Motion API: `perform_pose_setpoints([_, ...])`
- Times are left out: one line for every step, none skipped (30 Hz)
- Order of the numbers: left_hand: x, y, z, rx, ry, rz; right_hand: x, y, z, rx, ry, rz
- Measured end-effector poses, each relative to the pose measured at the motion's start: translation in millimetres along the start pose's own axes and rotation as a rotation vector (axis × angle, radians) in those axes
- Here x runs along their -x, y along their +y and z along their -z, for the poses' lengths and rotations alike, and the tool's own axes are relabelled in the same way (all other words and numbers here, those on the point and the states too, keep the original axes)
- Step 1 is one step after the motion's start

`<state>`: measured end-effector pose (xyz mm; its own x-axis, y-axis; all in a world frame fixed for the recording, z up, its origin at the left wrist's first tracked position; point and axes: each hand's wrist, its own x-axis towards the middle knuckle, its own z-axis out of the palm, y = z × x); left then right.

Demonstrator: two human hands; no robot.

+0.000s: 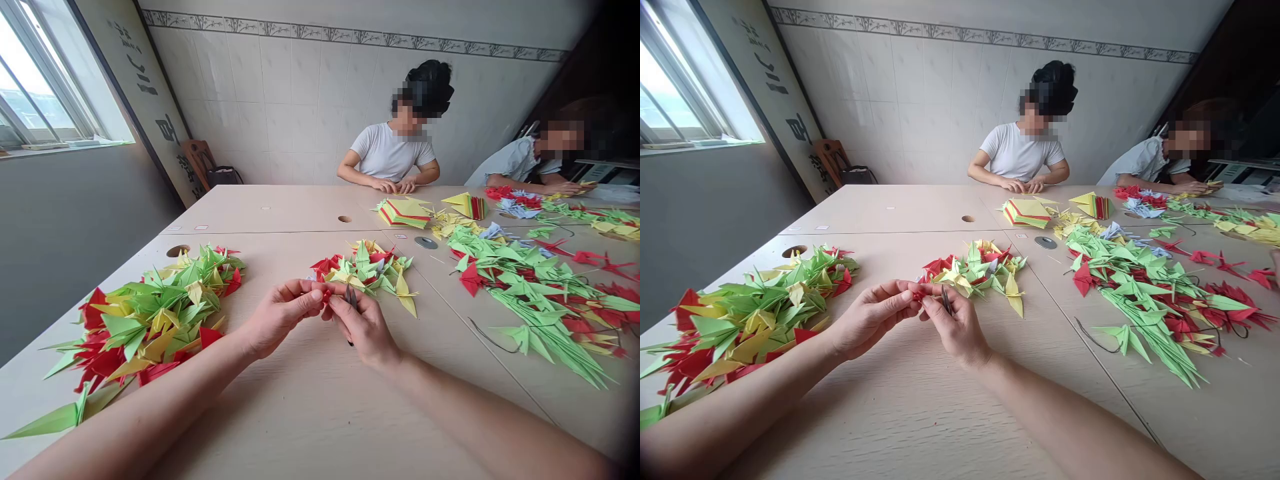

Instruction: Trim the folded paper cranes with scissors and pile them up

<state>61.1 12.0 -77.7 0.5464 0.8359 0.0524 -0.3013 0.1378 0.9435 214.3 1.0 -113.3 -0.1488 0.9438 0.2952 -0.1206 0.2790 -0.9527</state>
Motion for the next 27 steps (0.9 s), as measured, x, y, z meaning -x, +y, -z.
perform_pose_setpoints([-0.1, -0.1, 0.3, 0.002, -0.006, 0.000, -0.2, 0.1, -0.1, -0.007, 0.003, 0.001])
perform_pose_setpoints([-0.1, -0.3, 0.5, 0.006, -0.003, 0.004, -0.3, 0.4, -0.3, -0.013, 0.007, 0.003])
perform_pose_setpoints([0.0, -0.6, 0.7, 0.011, 0.003, 0.012, -0.4, 0.8, -0.5, -0.014, 0.012, 0.001])
perform_pose_setpoints([0.0, -0.9, 0.7, 0.016, 0.012, 0.022, -0.5, 1.4, -0.7, -0.008, 0.016, -0.002])
perform_pose_setpoints([0.2, -1.1, 0.6, 0.021, 0.023, 0.032, -0.5, 2.1, -0.8, 0.002, 0.019, -0.004])
perform_pose_setpoints([0.3, -1.3, 0.4, 0.025, 0.035, 0.042, -0.6, 2.9, -1.0, 0.014, 0.021, -0.004])
perform_pose_setpoints([0.5, -1.4, 0.3, 0.029, 0.045, 0.048, -0.6, 3.6, -1.0, 0.026, 0.020, -0.003])
perform_pose_setpoints([0.6, -1.5, 0.1, 0.030, 0.050, 0.051, -0.6, 4.2, -1.1, 0.037, 0.019, -0.001])
perform_pose_setpoints([0.7, -1.5, 0.0, 0.028, 0.046, 0.050, -0.6, 4.5, -1.1, 0.044, 0.017, 0.003])
perform_pose_setpoints([0.8, -1.5, 0.0, 0.021, 0.038, 0.048, -0.6, 4.4, -1.2, 0.047, 0.015, 0.008])
perform_pose_setpoints([0.8, -1.5, 0.1, 0.009, 0.031, 0.045, -0.6, 3.8, -1.3, 0.049, 0.013, 0.013])
perform_pose_setpoints([0.7, -1.7, 0.4, -0.006, 0.027, 0.042, -0.5, 2.8, -1.5, 0.053, 0.013, 0.016])
perform_pose_setpoints([0.5, -2.0, 0.8, -0.022, 0.030, 0.038, -0.3, 1.5, -1.9, 0.060, 0.010, 0.019])
perform_pose_setpoints([0.2, -2.6, 1.3, -0.034, 0.045, 0.033, 0.0, 0.1, -2.3, 0.069, 0.001, 0.022])
perform_pose_setpoints([-0.2, -3.2, 2.0, -0.041, 0.066, 0.026, 0.2, -1.3, -2.9, 0.081, -0.006, 0.023])
perform_pose_setpoints([-0.7, -4.0, 2.7, -0.043, 0.085, 0.016, 0.5, -2.4, -3.5, 0.096, -0.008, 0.026])
perform_pose_setpoints([-1.3, -4.9, 3.4, -0.044, 0.099, 0.007, 0.7, -3.0, -4.1, 0.112, -0.007, 0.032])
perform_pose_setpoints([-1.8, -5.7, 4.1, -0.046, 0.107, -0.002, 0.8, -3.1, -4.7, 0.130, 0.002, 0.045])
perform_pose_setpoints([-2.3, -6.3, 4.7, -0.053, 0.113, -0.011, 0.9, -2.7, -5.1, 0.153, 0.020, 0.070])
perform_pose_setpoints([-2.7, -6.8, 5.0, -0.065, 0.116, -0.020, 0.8, -2.0, -5.3, 0.181, 0.043, 0.101])
perform_pose_setpoints([-3.0, -7.1, 5.1, -0.081, 0.119, -0.025, 0.7, -1.0, -5.2, 0.206, 0.064, 0.131])
perform_pose_setpoints([-3.2, -7.1, 5.0, -0.098, 0.127, -0.026, 0.4, 0.0, -5.0, 0.223, 0.073, 0.153])
perform_pose_setpoints([-3.3, -7.0, 4.7, -0.114, 0.138, -0.024, 0.1, 0.8, -4.5, 0.235, 0.074, 0.164])
perform_pose_setpoints([-3.4, -6.7, 4.3, -0.130, 0.155, -0.021, -0.1, 1.3, -3.9, 0.243, 0.070, 0.164])
perform_pose_setpoints([-3.4, -6.3, 3.9, -0.146, 0.176, -0.014, -0.1, 1.4, -3.3, 0.253, 0.066, 0.156])
perform_pose_setpoints([-3.5, -5.8, 3.6, -0.160, 0.200, -0.007, 0.0, 0.9, -2.7, 0.270, 0.069, 0.145])
perform_pose_setpoints([-3.6, -5.4, 3.7, -0.174, 0.226, -0.004, 0.4, 0.1, -2.2, 0.295, 0.081, 0.139])
